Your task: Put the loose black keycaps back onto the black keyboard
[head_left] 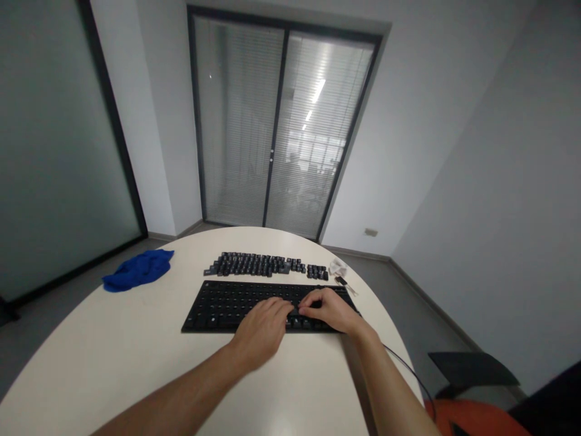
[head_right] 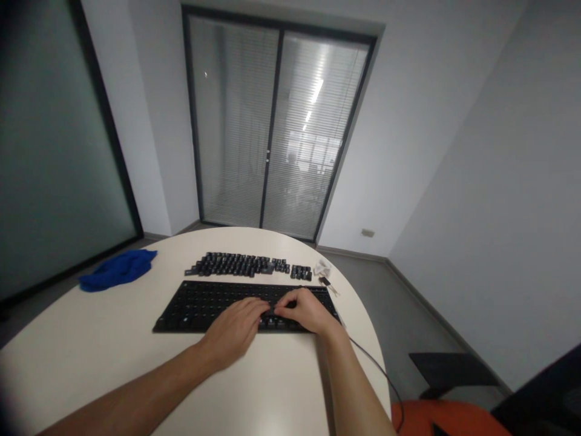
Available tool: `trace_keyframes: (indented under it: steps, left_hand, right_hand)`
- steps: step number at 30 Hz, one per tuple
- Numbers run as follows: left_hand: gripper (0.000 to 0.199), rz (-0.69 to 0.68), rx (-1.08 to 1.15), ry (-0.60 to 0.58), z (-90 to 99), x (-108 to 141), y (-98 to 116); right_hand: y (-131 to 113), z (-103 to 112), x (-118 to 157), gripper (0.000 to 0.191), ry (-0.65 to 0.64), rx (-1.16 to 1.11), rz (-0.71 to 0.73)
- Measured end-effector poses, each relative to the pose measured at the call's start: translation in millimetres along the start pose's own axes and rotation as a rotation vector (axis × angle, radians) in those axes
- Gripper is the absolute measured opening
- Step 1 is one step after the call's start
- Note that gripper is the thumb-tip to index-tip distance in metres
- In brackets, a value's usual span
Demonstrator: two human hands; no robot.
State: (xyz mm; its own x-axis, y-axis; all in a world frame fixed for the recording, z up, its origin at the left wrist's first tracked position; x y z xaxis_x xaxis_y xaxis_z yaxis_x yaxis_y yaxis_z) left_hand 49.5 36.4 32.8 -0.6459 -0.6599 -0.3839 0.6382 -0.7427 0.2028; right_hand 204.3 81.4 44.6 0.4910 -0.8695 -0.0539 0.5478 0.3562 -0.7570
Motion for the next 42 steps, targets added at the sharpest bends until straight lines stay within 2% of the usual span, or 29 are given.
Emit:
trace_keyframes:
  steps: [12,23,34,39,42]
  left_hand:
    - [0.035,-0.018,0.007,0.017,1.7,0.3,1.3]
    - [0.033,0.000,0.021,-0.021,5.9,-1.0,3.5]
    - [0.034,0.000,0.017,-0.020,5.1,-0.8,2.8]
    - [0.032,0.008,0.013,-0.030,3.0,-0.1,1.4]
    - [0.032,0.008,0.017,-0.033,2.9,-0.4,1.2]
  right_hand:
    - [0.1,1.1,0.5,0.024,0.019,-0.001,-0.029]
    - [-0.7,-0.6,0.9,0.030,0.003,-0.044,-0.056]
    - [-6.2,-2.0,1.7,0.023,-0.012,-0.010,-0.035]
    - [-6.0,4.0,1.1,0.019,0.055,0.069,0.002]
    - [-2.8,7.2,1.5,0.026,0.107,0.137,0.055]
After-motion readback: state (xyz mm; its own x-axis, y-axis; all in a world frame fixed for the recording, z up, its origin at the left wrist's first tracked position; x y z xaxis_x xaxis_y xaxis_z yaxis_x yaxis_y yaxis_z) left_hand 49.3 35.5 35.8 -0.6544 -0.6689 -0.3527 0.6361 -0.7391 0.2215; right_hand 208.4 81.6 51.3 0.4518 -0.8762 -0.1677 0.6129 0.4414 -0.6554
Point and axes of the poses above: each hand's wrist, its own x-axis away from the middle knuckle, its own z-axis out of the back of the hand, y = z × x, the point moved 7 cm from there along -x, towards the middle knuckle, and after that the axes turned 5 degrees about -y, right-handed, at the moved point
